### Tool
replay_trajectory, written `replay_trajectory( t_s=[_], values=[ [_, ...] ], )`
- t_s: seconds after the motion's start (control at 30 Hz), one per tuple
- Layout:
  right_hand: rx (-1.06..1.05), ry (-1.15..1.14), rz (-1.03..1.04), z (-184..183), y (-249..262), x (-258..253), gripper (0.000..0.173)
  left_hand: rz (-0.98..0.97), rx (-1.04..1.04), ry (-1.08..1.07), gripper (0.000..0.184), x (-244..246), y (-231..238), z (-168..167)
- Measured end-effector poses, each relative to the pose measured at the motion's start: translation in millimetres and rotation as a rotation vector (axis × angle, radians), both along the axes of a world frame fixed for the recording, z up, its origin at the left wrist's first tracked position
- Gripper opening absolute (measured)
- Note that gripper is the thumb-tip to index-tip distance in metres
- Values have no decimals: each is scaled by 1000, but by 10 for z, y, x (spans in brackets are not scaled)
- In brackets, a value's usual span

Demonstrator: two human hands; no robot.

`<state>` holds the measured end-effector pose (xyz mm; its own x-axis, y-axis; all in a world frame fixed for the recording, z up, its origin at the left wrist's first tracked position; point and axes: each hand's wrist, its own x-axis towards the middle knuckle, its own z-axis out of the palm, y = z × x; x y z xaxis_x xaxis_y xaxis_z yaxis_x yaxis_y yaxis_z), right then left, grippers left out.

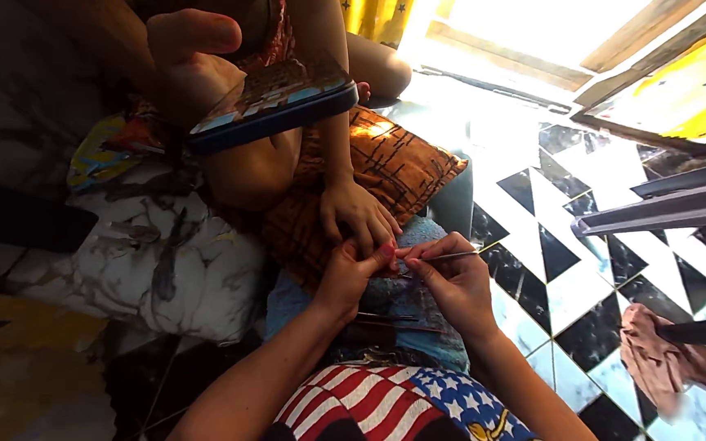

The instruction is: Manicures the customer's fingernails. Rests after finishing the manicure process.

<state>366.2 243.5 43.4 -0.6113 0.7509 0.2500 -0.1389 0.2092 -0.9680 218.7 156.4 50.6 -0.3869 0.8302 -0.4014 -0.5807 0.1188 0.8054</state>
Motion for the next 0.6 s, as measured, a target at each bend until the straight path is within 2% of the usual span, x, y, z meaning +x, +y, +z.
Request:
replay_trajectory(
  t_s=[0.6],
  values=[
    [206,-107,-41,55,-30,-6,16,34,-7,19,6,38,12,2]
  ],
)
